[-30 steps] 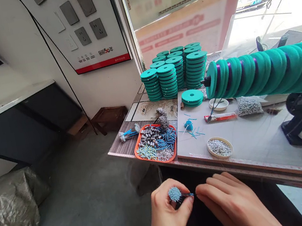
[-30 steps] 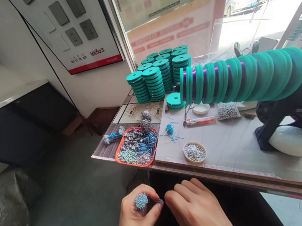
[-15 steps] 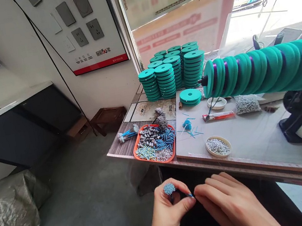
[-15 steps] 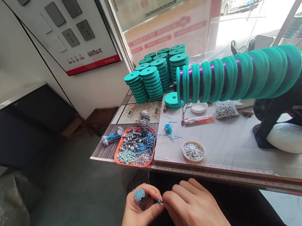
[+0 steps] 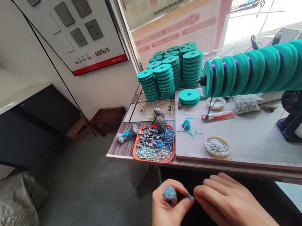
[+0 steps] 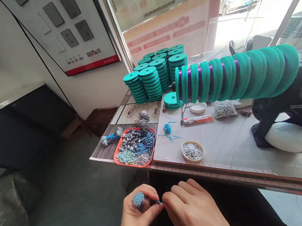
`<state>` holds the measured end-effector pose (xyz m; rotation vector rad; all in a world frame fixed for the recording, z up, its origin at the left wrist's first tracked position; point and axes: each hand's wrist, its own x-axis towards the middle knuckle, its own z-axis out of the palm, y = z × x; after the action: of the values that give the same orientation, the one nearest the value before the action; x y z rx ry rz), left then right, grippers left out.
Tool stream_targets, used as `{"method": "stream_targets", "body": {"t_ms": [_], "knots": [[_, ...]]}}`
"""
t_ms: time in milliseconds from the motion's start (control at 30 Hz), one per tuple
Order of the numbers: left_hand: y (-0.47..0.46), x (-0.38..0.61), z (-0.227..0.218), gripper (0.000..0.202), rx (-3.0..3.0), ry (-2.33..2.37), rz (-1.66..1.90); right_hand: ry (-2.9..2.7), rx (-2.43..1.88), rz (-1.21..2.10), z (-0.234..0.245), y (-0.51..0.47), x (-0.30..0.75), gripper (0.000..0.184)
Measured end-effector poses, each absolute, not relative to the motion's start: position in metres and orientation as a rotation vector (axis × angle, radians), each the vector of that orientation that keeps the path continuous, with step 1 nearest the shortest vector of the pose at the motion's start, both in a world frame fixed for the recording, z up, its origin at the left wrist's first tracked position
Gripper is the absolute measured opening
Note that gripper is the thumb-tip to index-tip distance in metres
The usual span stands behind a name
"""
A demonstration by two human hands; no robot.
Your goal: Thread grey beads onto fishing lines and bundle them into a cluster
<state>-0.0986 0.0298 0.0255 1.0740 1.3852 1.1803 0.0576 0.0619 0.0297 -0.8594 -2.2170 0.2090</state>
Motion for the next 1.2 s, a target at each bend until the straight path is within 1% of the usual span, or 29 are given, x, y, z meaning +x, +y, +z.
{"method": "stream_targets", "body": {"t_ms": [367,667,833,1067,1200], "knots": [[0.0273,-0.0997,0.0298,0.013,1.751,1.535,1.209,-2.231,-0.863,0.215,0.0289,0.0607,0.0573,0.031],[0.0272,-0.0987,0.0304,0.015,1.627,1.554,1.212,-2.250,-0.866,0.283,0.0278,0.0597,0.0593,0.026],[0.0272,-0.0999,0.0288,0.015,1.656,1.527,1.229,-2.274,-0.862,0.341,0.0257,0.0599,0.0595,0.022],[0.0252,-0.0999,0.0285,0.015,1.708,1.496,1.233,-2.366,-0.858,0.513,0.0272,0.0607,0.0611,0.016],[0.0259,-0.1004,0.0280,0.015,1.739,1.467,1.230,-2.366,-0.865,0.544,0.0307,0.0596,0.0614,0.015]]}}
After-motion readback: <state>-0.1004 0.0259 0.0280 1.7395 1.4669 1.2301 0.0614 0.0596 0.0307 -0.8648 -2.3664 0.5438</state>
